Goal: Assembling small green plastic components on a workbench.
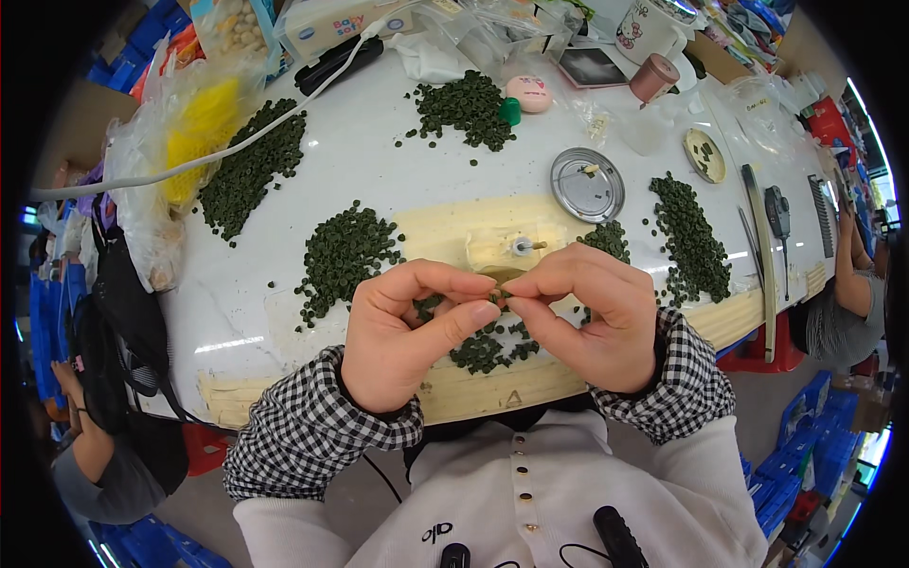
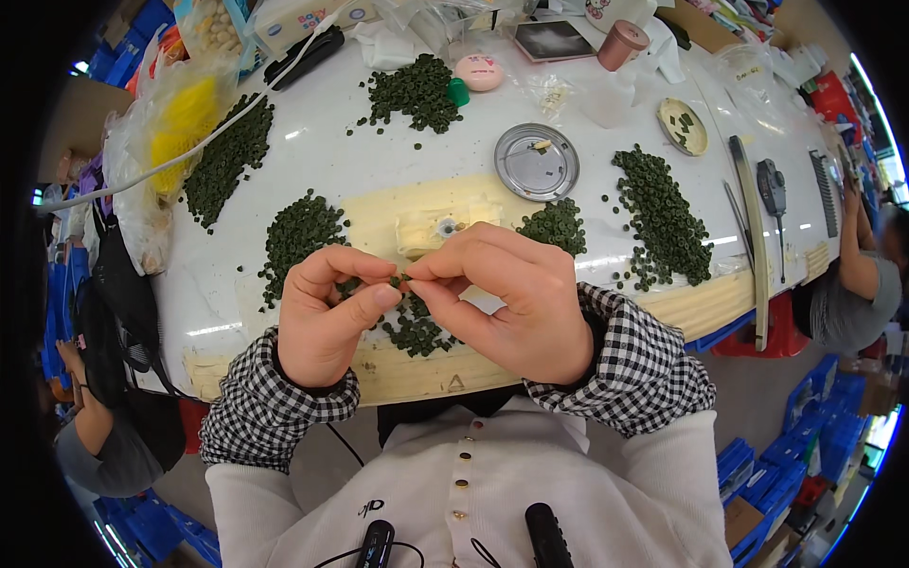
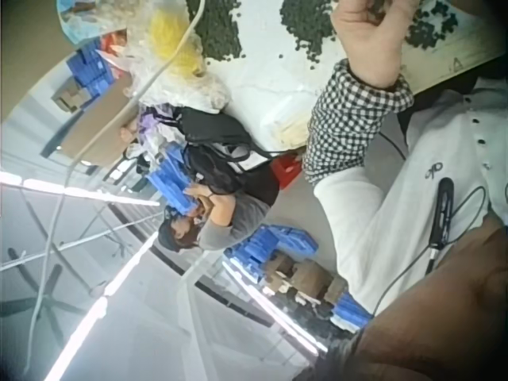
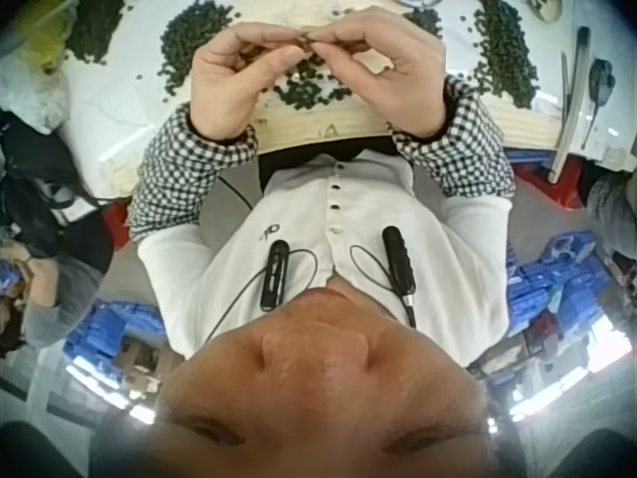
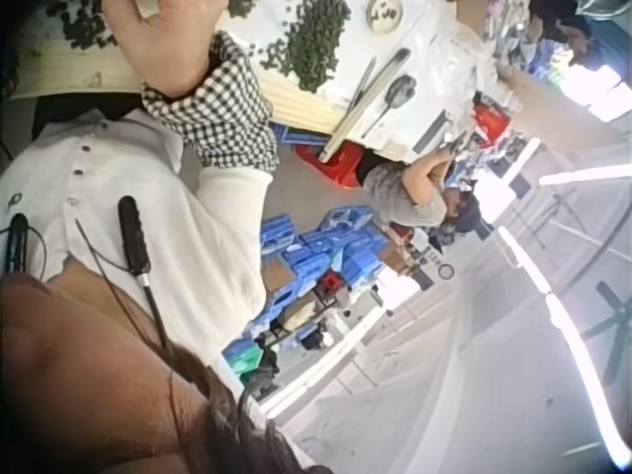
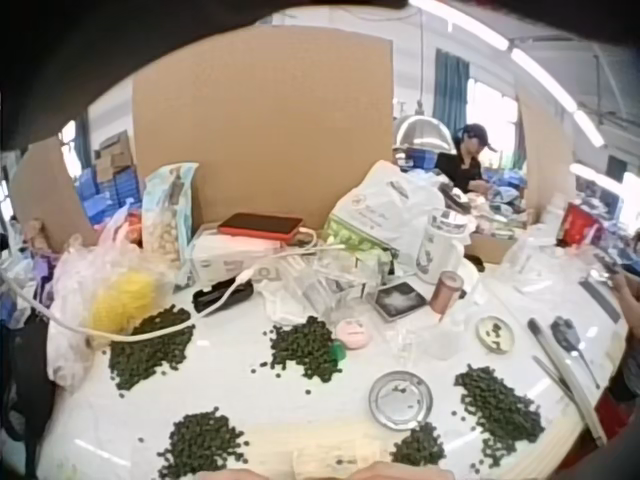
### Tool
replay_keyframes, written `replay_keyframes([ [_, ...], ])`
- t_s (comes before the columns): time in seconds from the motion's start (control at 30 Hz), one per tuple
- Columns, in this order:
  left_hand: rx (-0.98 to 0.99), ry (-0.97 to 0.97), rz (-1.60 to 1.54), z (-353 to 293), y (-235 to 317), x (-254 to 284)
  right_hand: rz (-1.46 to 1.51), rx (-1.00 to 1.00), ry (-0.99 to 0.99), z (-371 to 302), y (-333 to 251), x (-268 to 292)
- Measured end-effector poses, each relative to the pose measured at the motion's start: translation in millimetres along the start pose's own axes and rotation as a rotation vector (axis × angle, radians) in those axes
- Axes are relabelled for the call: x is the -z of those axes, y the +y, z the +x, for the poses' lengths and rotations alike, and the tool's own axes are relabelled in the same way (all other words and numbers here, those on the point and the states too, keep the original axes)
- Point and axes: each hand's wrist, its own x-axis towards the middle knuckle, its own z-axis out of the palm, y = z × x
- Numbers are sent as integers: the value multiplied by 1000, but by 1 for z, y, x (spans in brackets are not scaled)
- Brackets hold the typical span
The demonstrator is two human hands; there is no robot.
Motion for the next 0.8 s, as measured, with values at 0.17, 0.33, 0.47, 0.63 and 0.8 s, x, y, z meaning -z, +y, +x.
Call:
replay_keyframes([
  [0.17, -40, 19, 59, -1, 1, -2, -14, 12, 21, 0, -1, -2],
  [0.33, -86, 25, 96, -1, -1, -2, -33, 20, 34, -1, -1, -3],
  [0.47, -87, 26, 114, -2, -1, -2, -57, 34, 39, -1, -2, -4],
  [0.63, -74, 43, 129, -4, 0, -3, -135, 104, 82, -2, -2, -9],
  [0.8, -78, 55, 92, -3, 0, -4, -61, 44, 61, -3, -3, -8],
])
